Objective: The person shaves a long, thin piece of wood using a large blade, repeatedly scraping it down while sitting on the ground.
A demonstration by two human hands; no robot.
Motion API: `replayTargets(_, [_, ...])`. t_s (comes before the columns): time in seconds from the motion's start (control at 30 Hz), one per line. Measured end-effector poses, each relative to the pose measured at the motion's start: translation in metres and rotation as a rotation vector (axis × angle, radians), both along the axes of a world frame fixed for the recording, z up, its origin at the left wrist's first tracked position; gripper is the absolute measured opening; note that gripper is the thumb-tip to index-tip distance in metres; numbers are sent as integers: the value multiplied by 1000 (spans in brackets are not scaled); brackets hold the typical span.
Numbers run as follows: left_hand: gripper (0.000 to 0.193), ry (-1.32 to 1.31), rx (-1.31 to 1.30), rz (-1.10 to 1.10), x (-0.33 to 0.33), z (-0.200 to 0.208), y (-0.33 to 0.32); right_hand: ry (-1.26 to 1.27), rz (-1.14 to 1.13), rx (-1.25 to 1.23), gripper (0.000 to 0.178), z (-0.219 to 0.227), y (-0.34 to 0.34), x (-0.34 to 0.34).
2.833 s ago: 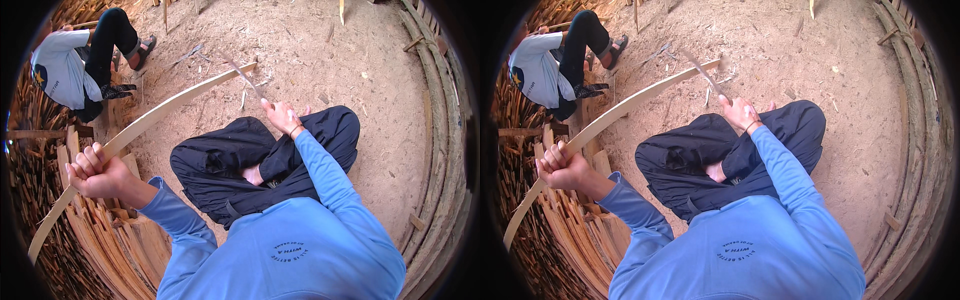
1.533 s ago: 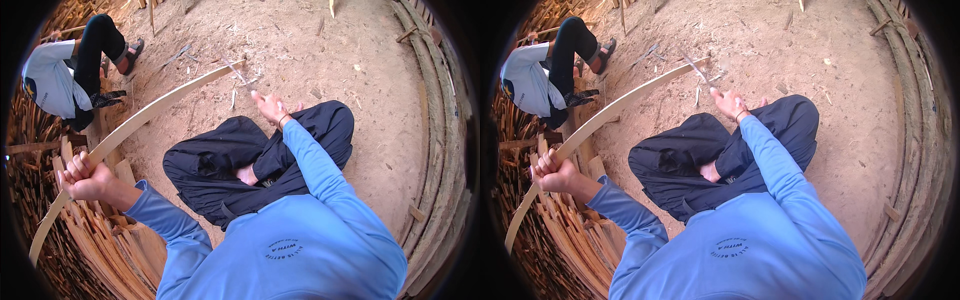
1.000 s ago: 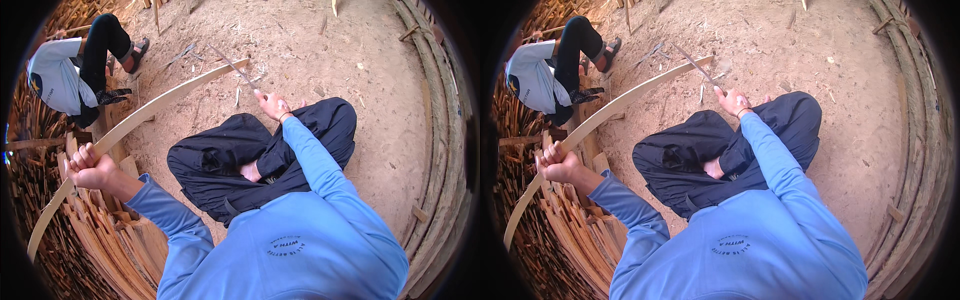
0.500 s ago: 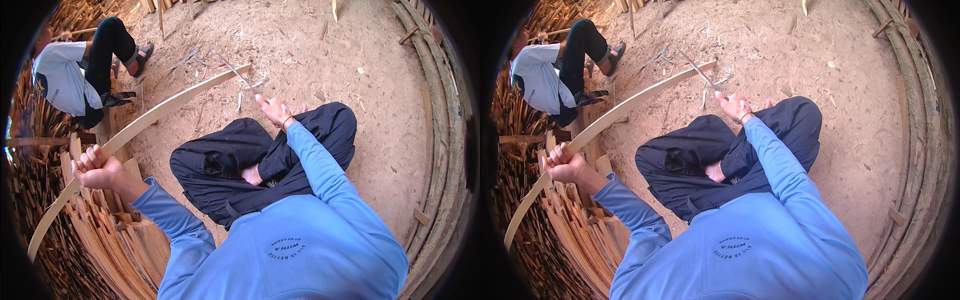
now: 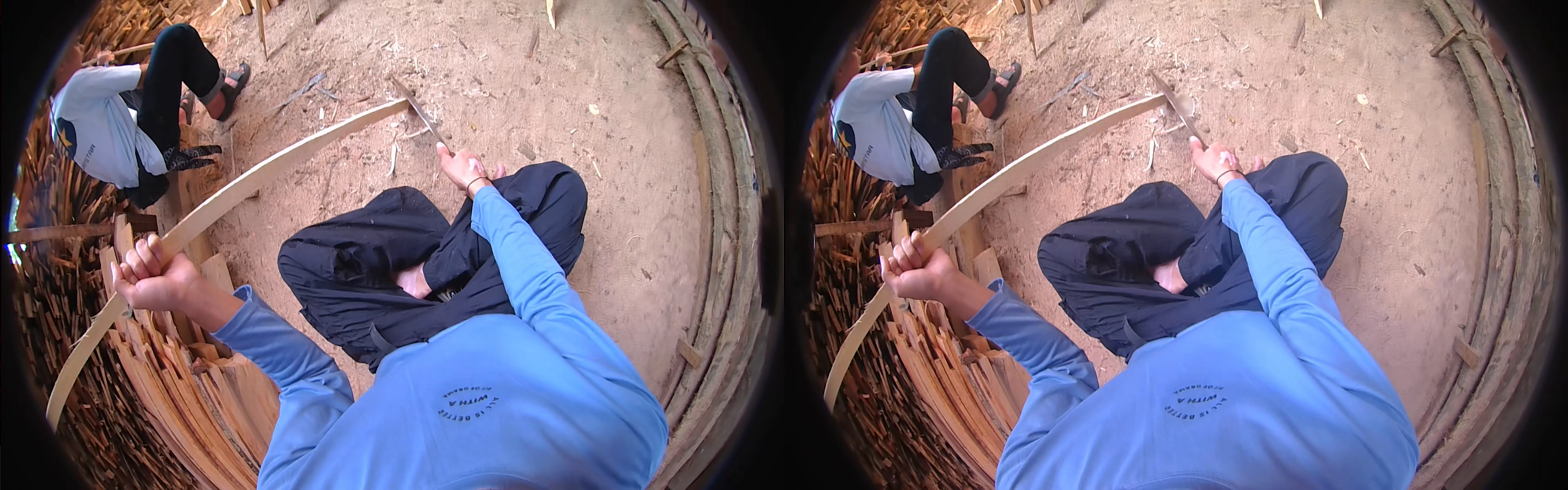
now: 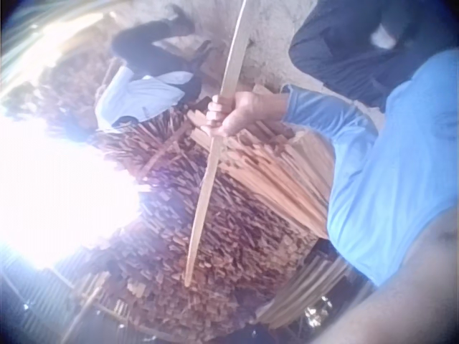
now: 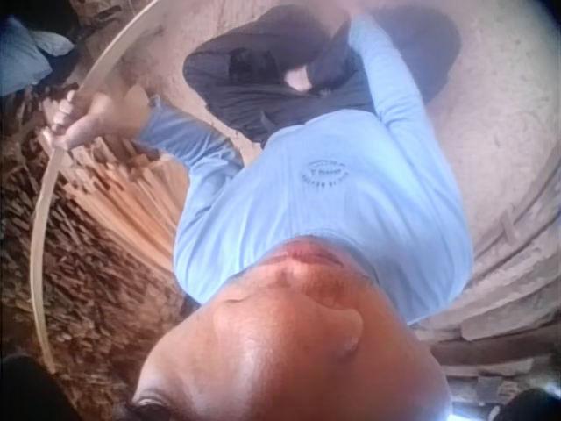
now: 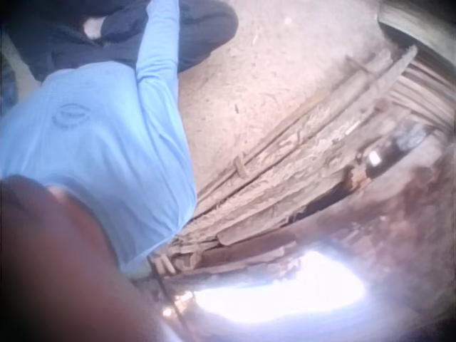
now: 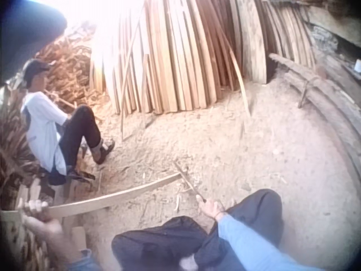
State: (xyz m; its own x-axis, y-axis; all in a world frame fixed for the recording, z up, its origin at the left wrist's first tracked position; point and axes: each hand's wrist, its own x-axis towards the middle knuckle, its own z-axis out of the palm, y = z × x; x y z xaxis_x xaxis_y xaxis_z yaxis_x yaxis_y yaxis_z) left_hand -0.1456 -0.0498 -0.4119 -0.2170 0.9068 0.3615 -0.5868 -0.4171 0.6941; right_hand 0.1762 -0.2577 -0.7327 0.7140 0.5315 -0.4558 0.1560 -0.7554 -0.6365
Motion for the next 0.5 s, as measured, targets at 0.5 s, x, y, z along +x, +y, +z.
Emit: replayTargets(0.5, [42, -14, -1, 26, -11, -5, 2, -3, 96, 17, 77, 6, -7, -13])
